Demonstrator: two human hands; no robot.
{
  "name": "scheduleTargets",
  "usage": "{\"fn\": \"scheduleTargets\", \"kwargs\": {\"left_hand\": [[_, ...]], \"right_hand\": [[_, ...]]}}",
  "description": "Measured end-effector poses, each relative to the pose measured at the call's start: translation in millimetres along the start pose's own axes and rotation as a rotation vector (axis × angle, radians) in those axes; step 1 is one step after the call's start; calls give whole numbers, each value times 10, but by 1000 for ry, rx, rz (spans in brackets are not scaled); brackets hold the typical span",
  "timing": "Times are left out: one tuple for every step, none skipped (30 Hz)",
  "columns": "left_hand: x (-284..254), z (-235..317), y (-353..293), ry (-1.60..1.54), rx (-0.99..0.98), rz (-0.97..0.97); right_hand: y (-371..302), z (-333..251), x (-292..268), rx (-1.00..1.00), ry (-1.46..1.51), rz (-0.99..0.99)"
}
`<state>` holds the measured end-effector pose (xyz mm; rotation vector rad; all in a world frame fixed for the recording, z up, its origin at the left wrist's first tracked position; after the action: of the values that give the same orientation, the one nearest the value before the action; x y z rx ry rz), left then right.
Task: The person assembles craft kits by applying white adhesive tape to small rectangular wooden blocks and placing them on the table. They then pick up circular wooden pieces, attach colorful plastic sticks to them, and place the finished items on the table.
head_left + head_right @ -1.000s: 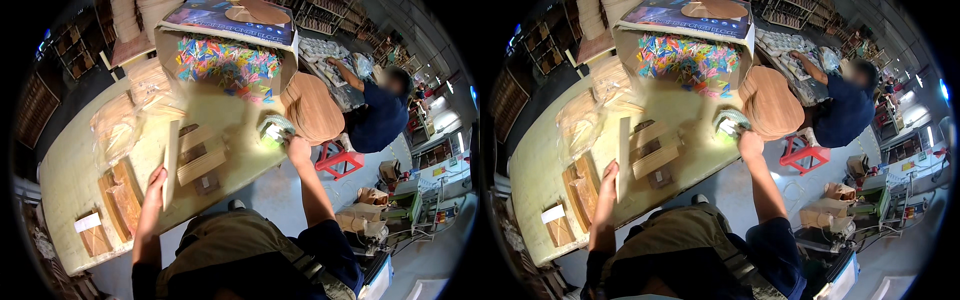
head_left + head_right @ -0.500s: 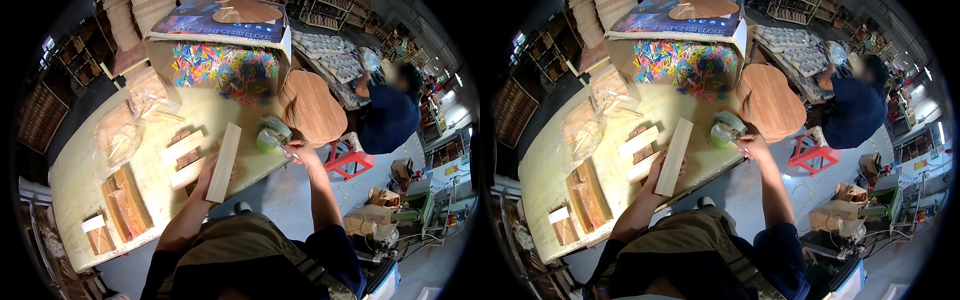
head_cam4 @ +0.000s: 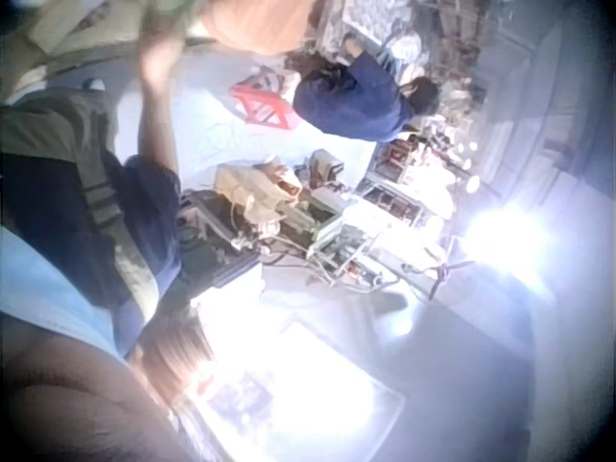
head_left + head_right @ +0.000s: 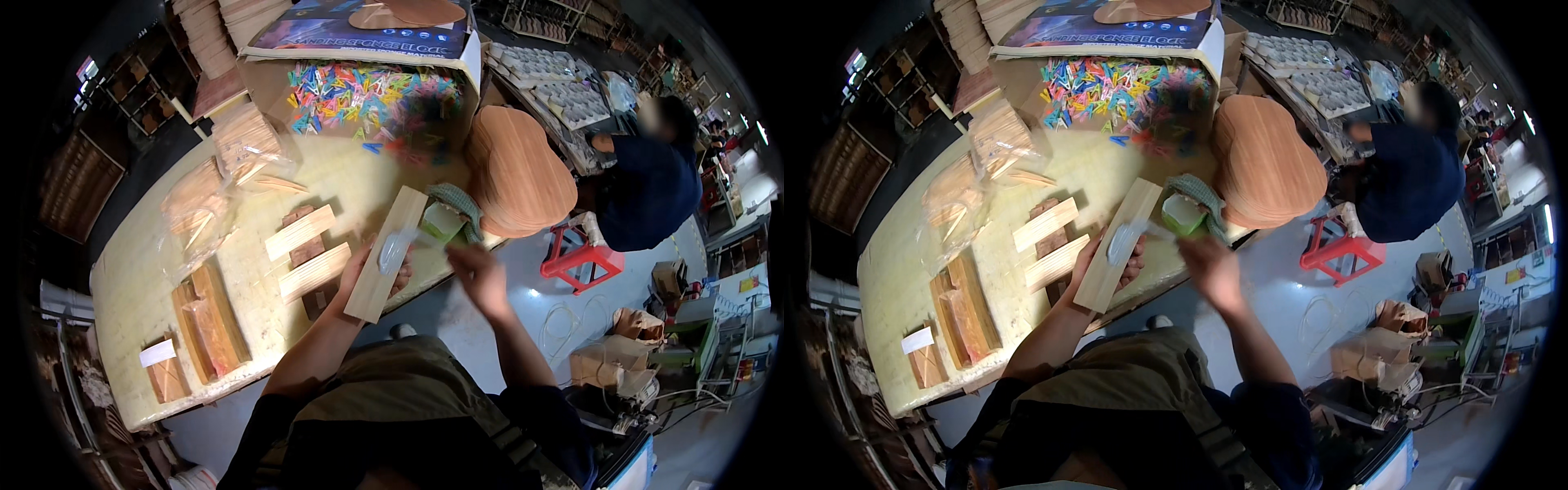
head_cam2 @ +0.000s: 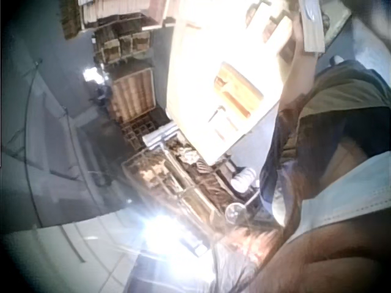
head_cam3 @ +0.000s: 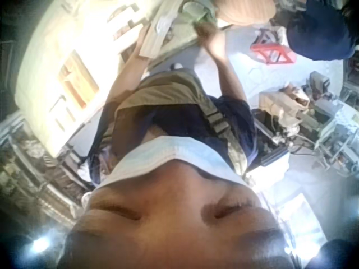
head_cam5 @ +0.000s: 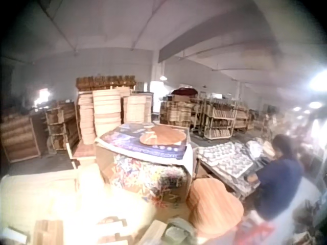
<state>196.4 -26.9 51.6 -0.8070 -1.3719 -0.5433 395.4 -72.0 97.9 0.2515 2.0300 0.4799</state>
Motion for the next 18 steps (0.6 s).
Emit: {"fn": "scheduleTargets", "kwargs": {"left_hand": [[73, -45, -35, 17, 1, 10], [134, -56, -48, 36, 7, 13], [134, -67, -58, 14, -3, 10], [126, -77, -79, -9, -13, 7], [117, -60, -98, -29, -20, 5], [112, -26, -111, 0, 9, 41], [107, 7, -123, 28, 39, 77], [94, 20, -137, 51, 67, 114], [128, 15, -151, 46, 32, 75], [177, 14, -167, 42, -2, 35], [182, -20, -189, 31, -42, -5], [173, -22, -208, 22, -36, -5], [146, -30, -237, 13, -29, -4], [132, 6, -248, 10, -17, -12], [138, 41, -268, 4, 1, -10], [145, 77, -287, -3, 20, -7], [122, 96, -296, -17, 33, -5], [93, 123, -303, -19, 26, -4]], "right_hand": [[99, 126, -37, 163, 59, 66], [151, 150, -65, 168, 38, 98], [191, 169, -90, 171, 18, 129], [219, 175, -111, 174, -1, 160], [185, 69, -138, 77, -92, 159], [143, -63, -159, -25, -50, 127], [105, -207, -180, -127, -9, 94], [78, -303, -192, -227, 29, 57], [104, -302, -176, -186, 98, 17], [182, -236, -153, -102, 84, 60], [270, -123, -101, -15, 63, 99], [366, -19, -57, 69, 46, 142], [409, -2, -52, -9, -29, 274], [417, -67, -48, -102, -114, 280], [360, -153, -54, -189, -194, 286], [291, -244, -61, -276, -274, 292], [200, -339, -52, -351, -259, 231], [220, -364, -42, -338, -164, 204]]}}
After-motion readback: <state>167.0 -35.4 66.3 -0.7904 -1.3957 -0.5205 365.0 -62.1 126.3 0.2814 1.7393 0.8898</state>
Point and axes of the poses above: each hand's wrist, its own y-axis towards the middle knuckle, its own x-axis out of the palm, z = x × y, the point moved 4 cm from there along y, towards the middle knuckle, and after that the axes turned 15 degrees about -y, right-handed, at the moved point
